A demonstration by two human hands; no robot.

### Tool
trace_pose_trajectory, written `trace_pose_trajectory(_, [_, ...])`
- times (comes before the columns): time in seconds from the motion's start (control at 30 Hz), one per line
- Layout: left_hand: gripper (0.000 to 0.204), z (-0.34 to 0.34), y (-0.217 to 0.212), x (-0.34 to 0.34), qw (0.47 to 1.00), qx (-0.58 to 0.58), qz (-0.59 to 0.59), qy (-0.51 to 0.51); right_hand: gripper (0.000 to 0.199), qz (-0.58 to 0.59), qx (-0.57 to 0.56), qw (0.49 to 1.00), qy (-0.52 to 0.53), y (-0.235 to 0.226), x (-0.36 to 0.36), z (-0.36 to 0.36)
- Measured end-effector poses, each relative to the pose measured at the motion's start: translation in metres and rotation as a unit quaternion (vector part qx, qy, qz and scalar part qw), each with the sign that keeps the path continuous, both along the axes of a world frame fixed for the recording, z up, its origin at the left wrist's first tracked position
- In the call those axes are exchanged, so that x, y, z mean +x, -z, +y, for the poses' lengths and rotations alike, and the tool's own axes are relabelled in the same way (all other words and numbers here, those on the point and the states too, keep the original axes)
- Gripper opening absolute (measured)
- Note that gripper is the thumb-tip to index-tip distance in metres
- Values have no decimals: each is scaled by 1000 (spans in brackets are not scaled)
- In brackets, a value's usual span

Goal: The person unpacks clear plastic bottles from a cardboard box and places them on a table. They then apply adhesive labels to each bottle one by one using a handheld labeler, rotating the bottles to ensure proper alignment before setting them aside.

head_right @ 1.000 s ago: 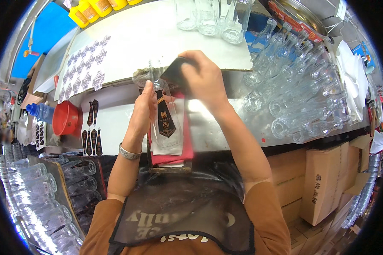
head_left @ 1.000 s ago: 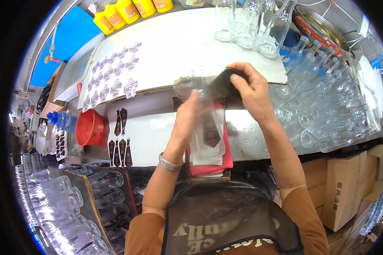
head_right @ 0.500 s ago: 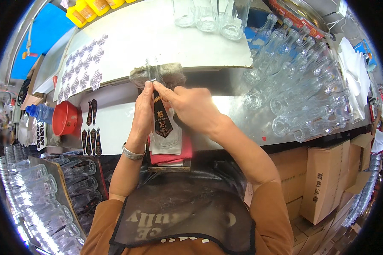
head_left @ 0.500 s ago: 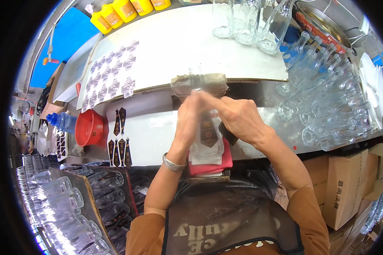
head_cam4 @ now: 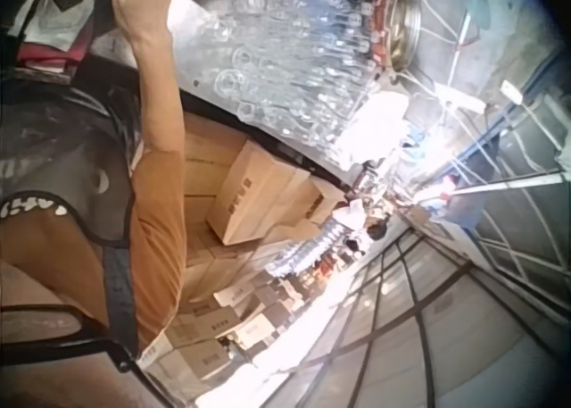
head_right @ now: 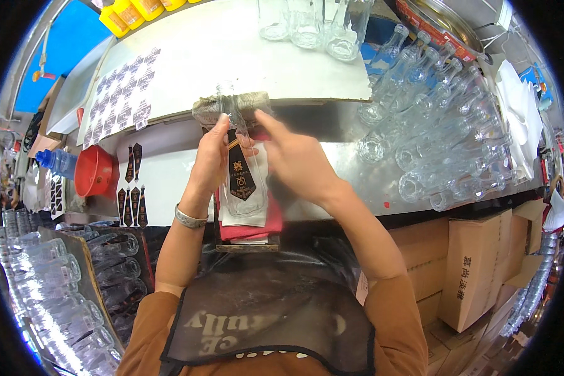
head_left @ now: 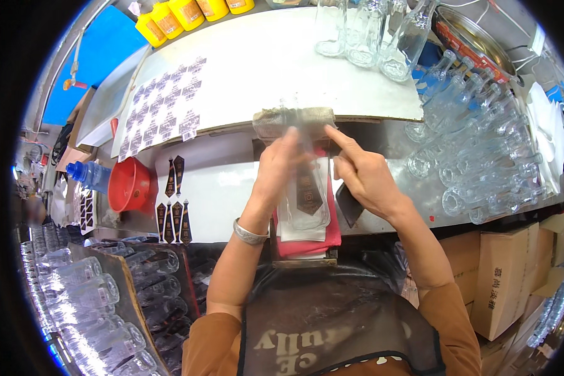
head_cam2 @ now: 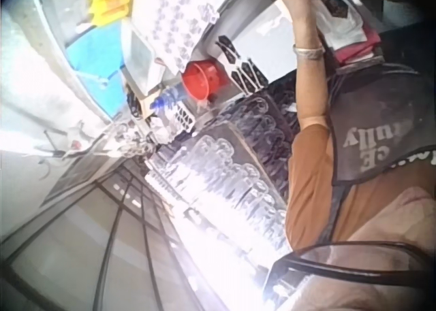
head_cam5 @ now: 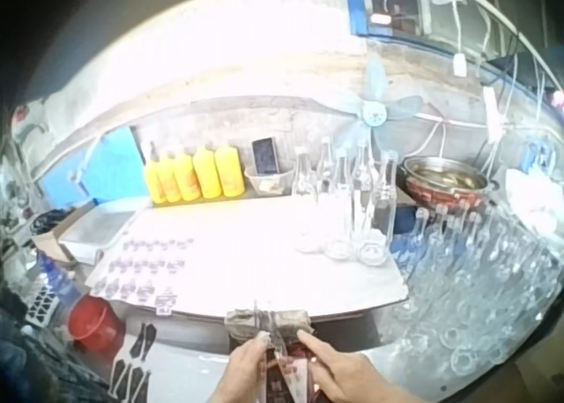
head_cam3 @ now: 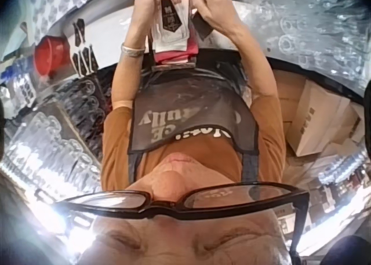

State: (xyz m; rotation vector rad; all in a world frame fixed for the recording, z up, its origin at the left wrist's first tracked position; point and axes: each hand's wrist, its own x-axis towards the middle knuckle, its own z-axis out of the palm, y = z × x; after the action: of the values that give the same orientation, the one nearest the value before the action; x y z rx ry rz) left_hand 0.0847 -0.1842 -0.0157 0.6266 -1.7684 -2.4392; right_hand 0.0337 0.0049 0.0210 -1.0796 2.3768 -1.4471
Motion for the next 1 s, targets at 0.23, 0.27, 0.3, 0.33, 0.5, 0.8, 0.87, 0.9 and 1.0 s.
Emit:
trace_pose_trajectory(0.23, [52, 3, 2, 3, 998, -53, 29, 9, 34, -218, -118, 965, 91, 40, -6, 25])
trace_pose_trajectory(0.27, [53, 3, 2, 3, 998, -54, 27, 5, 34, -278, -143, 945, 100, 45, -8, 27])
trace_pose_trajectory(0.3, [54, 4, 2, 2, 998, -54, 26, 1, 35, -337, -166, 920, 110, 47, -11, 28])
trace_pose_trajectory(0.33, [54, 5, 2, 2, 998, -54, 25, -3, 33, -353, -188, 910, 106, 48, -14, 27])
trace_pose_trajectory(0.5, [58, -2, -2, 12, 1000, -4, 12, -10, 33, -257, -176, 949, 52, -7, -19, 4])
trace_pose_trajectory(0.8, [99, 3, -11, 106, 876, -439, 193, 42, 32, 332, -80, 938, -63, -41, -8, -36])
trace_pose_trajectory(0.87, [112, 16, -5, 115, 819, -539, 190, 58, 34, 329, -33, 934, -136, -25, 25, -18])
trace_pose_trajectory(0.9, [112, 22, -3, 115, 813, -543, 205, 39, 33, 270, -26, 946, -176, -29, 45, -9])
trace_pose_trajectory(1.0, [111, 25, -1, 116, 852, -496, 165, 20, 27, 187, 24, 959, -210, -39, 50, -10])
